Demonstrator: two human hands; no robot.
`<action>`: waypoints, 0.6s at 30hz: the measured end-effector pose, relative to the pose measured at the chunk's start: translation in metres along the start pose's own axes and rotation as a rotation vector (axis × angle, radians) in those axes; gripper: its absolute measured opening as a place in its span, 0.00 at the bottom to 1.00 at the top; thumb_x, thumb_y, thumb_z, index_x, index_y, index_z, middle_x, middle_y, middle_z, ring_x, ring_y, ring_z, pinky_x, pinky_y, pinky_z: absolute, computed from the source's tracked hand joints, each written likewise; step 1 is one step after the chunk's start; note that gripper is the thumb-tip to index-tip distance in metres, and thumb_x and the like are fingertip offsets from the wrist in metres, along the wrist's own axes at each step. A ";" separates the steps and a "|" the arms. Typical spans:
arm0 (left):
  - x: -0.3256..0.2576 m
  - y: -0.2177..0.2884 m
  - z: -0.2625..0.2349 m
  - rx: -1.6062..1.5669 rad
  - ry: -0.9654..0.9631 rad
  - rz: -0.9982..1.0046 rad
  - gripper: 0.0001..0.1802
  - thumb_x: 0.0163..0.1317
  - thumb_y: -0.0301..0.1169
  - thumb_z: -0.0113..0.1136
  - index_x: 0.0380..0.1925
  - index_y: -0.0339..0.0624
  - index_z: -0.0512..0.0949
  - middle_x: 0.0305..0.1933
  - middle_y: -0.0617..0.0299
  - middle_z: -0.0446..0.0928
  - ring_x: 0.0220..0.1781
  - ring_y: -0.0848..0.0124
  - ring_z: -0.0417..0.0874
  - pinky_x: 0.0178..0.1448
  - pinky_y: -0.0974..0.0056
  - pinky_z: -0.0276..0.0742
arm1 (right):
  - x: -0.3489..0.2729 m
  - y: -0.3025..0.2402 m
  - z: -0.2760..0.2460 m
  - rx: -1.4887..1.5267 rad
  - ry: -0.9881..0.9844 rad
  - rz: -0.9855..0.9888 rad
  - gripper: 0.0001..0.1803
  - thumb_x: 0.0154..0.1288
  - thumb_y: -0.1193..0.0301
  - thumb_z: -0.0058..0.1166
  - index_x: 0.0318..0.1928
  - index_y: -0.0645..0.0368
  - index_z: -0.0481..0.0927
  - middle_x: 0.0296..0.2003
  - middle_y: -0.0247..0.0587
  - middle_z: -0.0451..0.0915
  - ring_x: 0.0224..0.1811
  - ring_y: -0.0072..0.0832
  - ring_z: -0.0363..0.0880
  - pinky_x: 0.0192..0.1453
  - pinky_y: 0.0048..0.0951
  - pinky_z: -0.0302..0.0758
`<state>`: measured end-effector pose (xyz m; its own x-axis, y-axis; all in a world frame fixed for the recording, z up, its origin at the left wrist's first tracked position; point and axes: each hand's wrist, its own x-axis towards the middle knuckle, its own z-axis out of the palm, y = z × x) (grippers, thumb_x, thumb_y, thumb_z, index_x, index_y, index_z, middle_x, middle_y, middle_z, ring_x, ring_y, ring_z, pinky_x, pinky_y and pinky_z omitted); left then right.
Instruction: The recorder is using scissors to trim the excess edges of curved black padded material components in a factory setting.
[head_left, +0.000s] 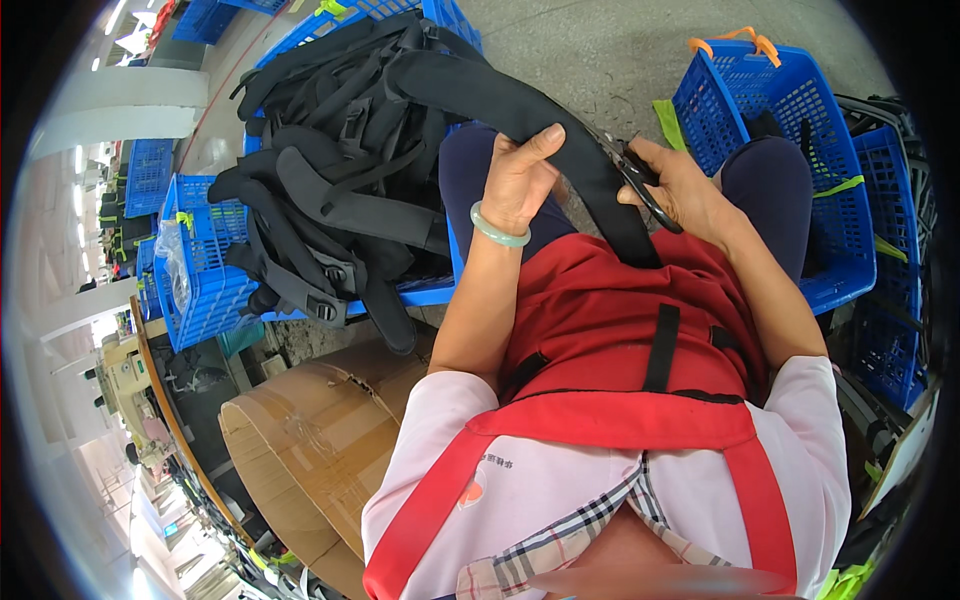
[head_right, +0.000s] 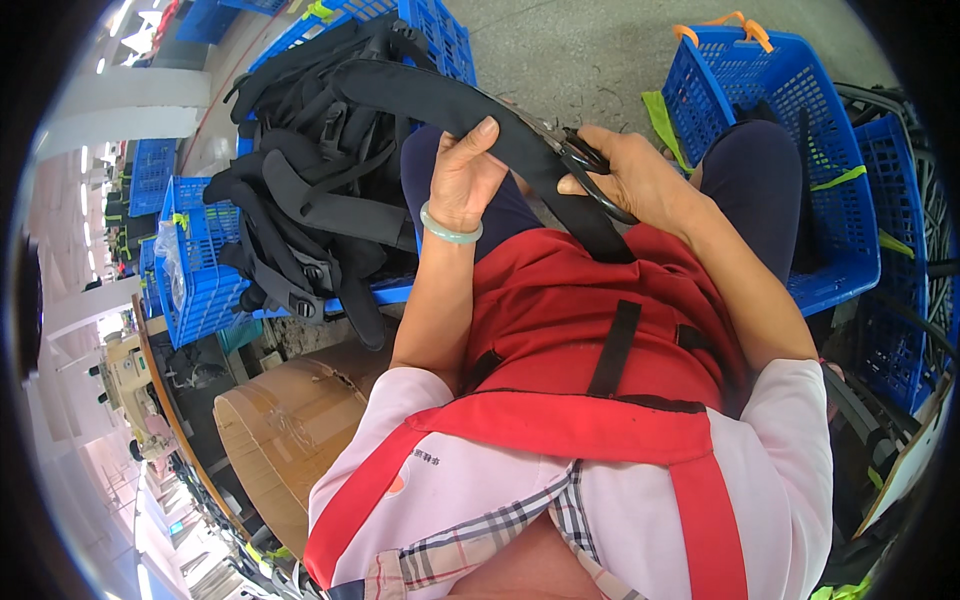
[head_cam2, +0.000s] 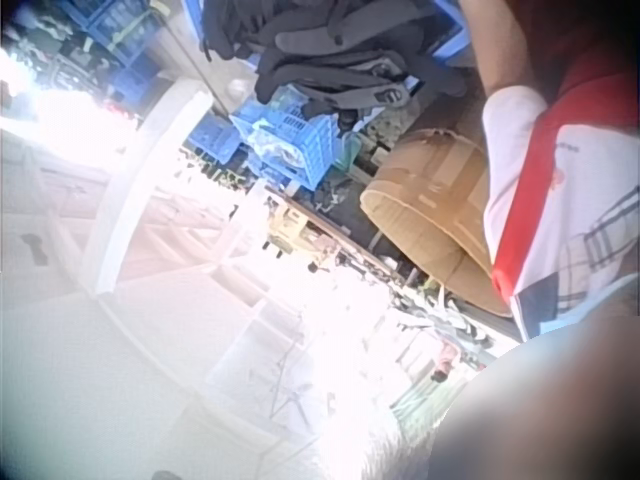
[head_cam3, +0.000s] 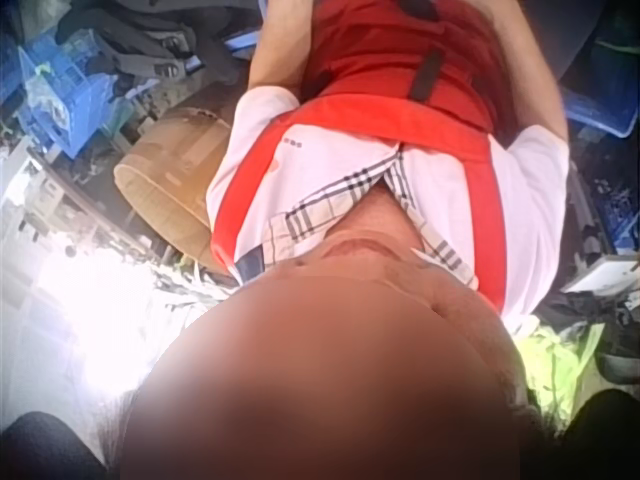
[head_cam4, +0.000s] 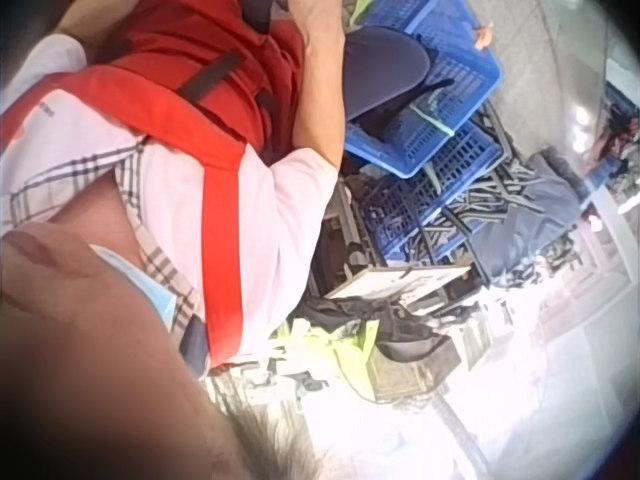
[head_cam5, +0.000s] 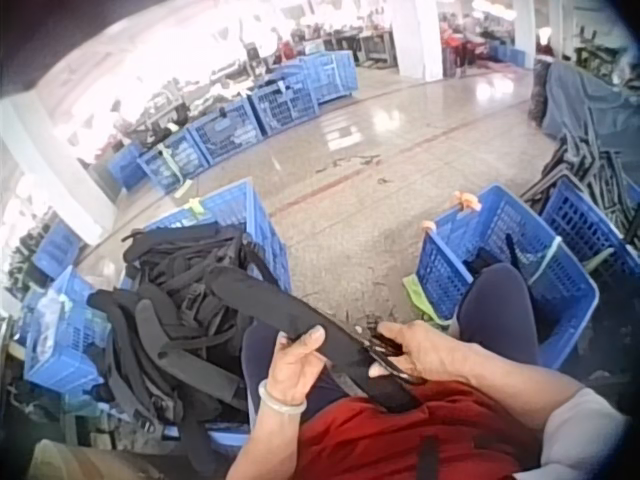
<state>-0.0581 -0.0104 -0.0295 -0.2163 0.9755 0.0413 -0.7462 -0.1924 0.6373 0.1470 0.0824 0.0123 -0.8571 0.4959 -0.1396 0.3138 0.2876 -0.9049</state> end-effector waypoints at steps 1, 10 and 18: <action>0.000 -0.001 0.000 0.000 -0.009 -0.004 0.11 0.60 0.21 0.61 0.44 0.40 0.79 0.47 0.56 0.81 0.51 0.63 0.81 0.59 0.55 0.75 | -0.002 0.001 -0.001 -0.002 0.002 0.000 0.34 0.52 0.47 0.66 0.44 0.63 0.68 0.26 0.56 0.75 0.30 0.48 0.75 0.36 0.38 0.69; 0.000 -0.003 0.000 -0.009 -0.028 0.001 0.12 0.61 0.21 0.59 0.45 0.40 0.78 0.46 0.57 0.80 0.50 0.62 0.81 0.57 0.55 0.76 | -0.007 -0.008 -0.006 -0.221 0.017 -0.037 0.31 0.53 0.50 0.66 0.41 0.64 0.68 0.23 0.51 0.73 0.27 0.40 0.72 0.34 0.38 0.68; -0.001 -0.003 0.005 -0.016 0.005 0.000 0.12 0.61 0.21 0.59 0.45 0.40 0.78 0.46 0.57 0.80 0.51 0.62 0.81 0.58 0.54 0.76 | -0.009 -0.006 -0.001 -0.081 0.055 -0.137 0.30 0.54 0.50 0.66 0.38 0.64 0.68 0.22 0.48 0.70 0.25 0.36 0.64 0.32 0.36 0.66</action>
<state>-0.0524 -0.0105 -0.0279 -0.2200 0.9748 0.0373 -0.7562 -0.1946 0.6247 0.1533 0.0765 0.0196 -0.8711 0.4911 0.0072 0.2293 0.4196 -0.8783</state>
